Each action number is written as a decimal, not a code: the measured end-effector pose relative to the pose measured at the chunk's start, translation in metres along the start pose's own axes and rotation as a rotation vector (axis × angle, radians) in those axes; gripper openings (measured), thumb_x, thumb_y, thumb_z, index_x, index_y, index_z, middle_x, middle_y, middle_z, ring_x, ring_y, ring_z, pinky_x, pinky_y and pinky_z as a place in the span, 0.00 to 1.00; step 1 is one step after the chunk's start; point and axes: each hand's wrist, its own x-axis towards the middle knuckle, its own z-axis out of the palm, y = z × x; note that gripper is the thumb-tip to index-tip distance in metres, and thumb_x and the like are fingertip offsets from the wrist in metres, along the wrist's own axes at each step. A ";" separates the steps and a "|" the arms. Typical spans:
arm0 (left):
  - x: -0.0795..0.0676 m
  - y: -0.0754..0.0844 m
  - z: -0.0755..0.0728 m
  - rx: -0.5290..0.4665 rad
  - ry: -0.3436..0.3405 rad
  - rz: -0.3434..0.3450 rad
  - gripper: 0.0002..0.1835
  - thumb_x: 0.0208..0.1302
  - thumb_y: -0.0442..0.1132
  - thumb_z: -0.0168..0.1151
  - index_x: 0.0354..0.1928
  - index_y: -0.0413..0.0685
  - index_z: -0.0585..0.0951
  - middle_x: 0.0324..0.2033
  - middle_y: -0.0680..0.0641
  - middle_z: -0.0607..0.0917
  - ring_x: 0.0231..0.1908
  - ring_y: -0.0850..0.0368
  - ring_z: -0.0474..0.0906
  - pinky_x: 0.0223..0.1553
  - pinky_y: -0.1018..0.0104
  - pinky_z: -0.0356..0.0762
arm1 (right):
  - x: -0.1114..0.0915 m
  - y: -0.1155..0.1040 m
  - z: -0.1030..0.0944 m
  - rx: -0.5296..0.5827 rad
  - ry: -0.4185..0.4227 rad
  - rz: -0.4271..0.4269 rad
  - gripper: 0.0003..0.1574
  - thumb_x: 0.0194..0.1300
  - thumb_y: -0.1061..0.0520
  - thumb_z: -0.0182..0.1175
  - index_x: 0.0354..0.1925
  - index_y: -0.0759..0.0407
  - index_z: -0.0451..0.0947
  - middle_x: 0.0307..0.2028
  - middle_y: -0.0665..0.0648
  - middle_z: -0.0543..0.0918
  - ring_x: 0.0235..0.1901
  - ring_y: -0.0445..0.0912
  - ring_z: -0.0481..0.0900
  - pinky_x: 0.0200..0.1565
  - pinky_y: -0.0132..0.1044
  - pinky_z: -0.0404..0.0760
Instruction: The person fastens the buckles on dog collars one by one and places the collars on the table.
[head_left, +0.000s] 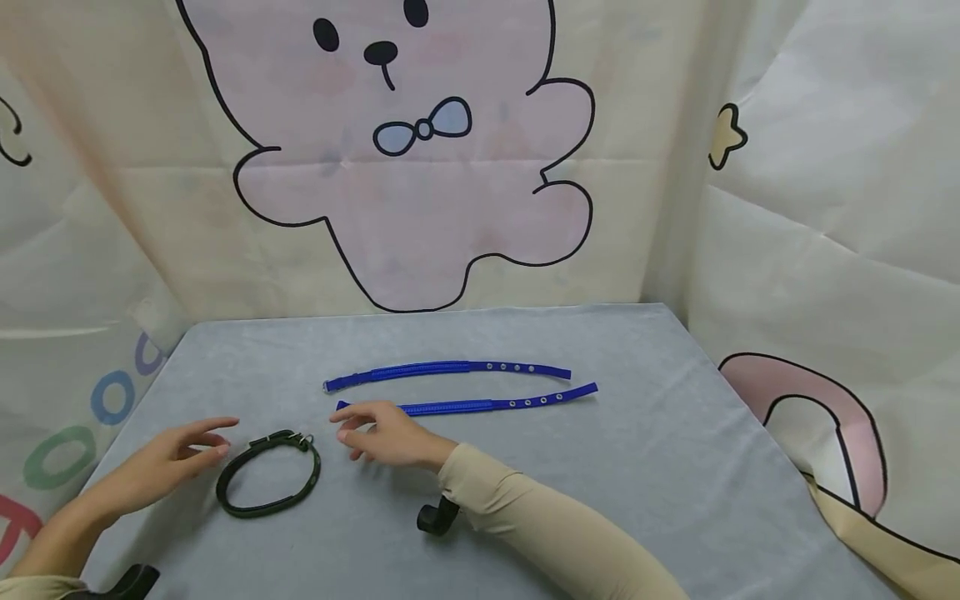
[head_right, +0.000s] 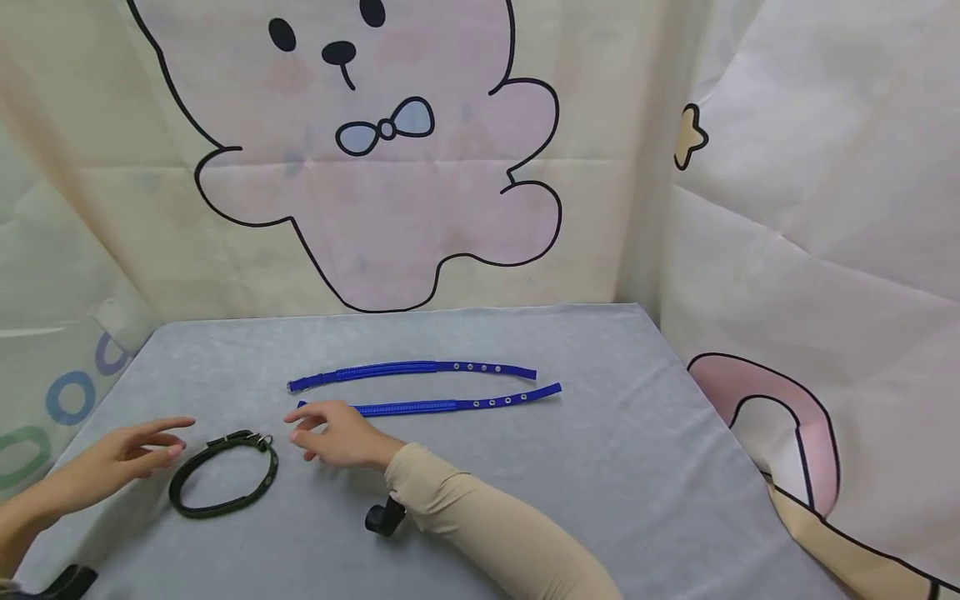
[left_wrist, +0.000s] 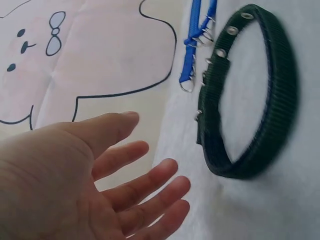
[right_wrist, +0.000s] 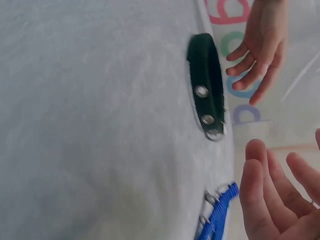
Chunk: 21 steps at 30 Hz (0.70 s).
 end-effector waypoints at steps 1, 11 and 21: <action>0.001 0.002 0.000 0.011 0.025 -0.002 0.29 0.79 0.44 0.51 0.72 0.32 0.65 0.58 0.27 0.79 0.42 0.73 0.81 0.35 0.68 0.79 | -0.004 -0.001 -0.004 0.000 0.003 -0.016 0.24 0.77 0.54 0.55 0.67 0.57 0.75 0.54 0.56 0.84 0.38 0.48 0.89 0.36 0.31 0.84; 0.007 0.021 0.007 0.001 0.126 -0.010 0.27 0.79 0.48 0.52 0.72 0.41 0.68 0.59 0.30 0.80 0.42 0.73 0.82 0.37 0.69 0.79 | -0.034 0.024 -0.031 -0.009 0.111 -0.064 0.22 0.77 0.53 0.55 0.63 0.59 0.77 0.55 0.62 0.84 0.40 0.56 0.88 0.39 0.35 0.85; 0.033 0.044 0.022 -0.016 0.144 0.040 0.26 0.79 0.47 0.51 0.71 0.41 0.70 0.58 0.31 0.81 0.42 0.67 0.83 0.38 0.71 0.80 | -0.064 0.038 -0.069 -0.075 0.161 -0.083 0.23 0.78 0.53 0.53 0.64 0.62 0.76 0.58 0.63 0.83 0.43 0.58 0.87 0.40 0.35 0.84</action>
